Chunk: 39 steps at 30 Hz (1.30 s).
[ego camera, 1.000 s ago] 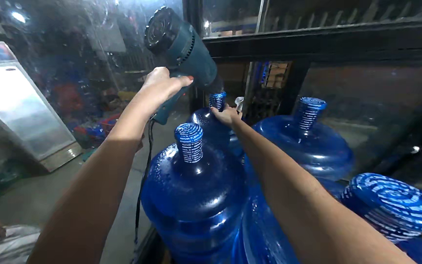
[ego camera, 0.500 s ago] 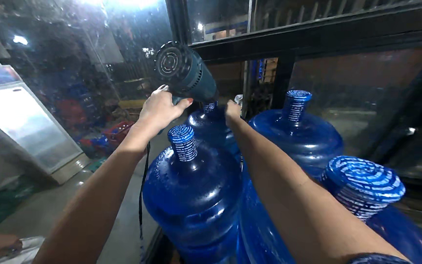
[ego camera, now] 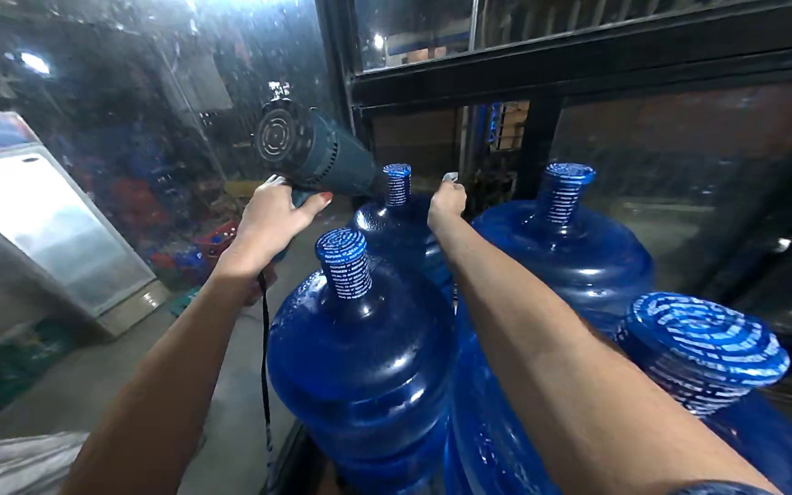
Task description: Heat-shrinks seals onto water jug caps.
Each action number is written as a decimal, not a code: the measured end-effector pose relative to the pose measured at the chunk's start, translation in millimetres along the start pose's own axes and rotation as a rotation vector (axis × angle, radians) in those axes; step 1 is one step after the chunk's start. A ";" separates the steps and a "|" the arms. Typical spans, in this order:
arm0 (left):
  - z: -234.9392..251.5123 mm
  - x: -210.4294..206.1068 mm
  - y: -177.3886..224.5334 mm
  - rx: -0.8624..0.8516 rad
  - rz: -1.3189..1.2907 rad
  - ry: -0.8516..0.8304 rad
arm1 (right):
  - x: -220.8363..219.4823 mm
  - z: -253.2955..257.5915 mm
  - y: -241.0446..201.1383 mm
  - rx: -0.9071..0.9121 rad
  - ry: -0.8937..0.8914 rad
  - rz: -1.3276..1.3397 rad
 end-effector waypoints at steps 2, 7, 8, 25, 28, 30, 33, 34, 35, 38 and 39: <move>-2.9 2.6 -3.0 -0.001 -0.036 0.022 | -0.8 2.4 0.6 0.000 0.001 -0.010; -8.9 2.4 -9.6 -0.017 -0.111 0.066 | -7.6 -0.9 -2.1 0.238 -0.068 -0.324; -11.8 2.5 -10.7 -0.016 -0.124 0.081 | -14.2 -4.4 -4.2 0.335 -0.096 -0.412; 0.8 20.9 -5.3 0.147 -0.244 0.106 | -56.0 38.6 -6.5 0.430 -0.613 -0.091; 2.2 17.7 -5.3 0.204 -0.252 0.055 | -51.7 42.9 -0.8 0.413 -0.640 -0.168; 3.3 15.6 -6.1 0.215 -0.245 0.036 | -45.5 39.7 1.7 0.396 -0.617 -0.199; 4.3 12.7 -6.6 0.213 -0.237 0.017 | -28.8 29.9 -5.0 0.232 -0.524 -0.172; 4.2 12.2 -6.7 0.216 -0.235 0.007 | -23.6 25.0 -9.6 0.187 -0.483 -0.133; 4.0 11.7 -6.9 0.222 -0.232 -0.005 | -17.4 20.8 -14.5 0.128 -0.453 -0.066; 3.9 8.8 -8.1 0.230 -0.227 -0.037 | -4.3 24.7 -17.8 -0.011 -0.334 0.176; 4.2 6.8 -9.4 0.235 -0.227 -0.044 | -1.8 25.0 -17.5 -0.049 -0.275 0.240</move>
Point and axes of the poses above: each hand's wrist, its own z-axis towards the middle knuckle, its own x-axis out of the back of the hand, y = z × x, the point moved 2 cm from there along z, towards the middle knuckle, and after that the axes turned 7 degrees about -z, right-handed, at the moved point
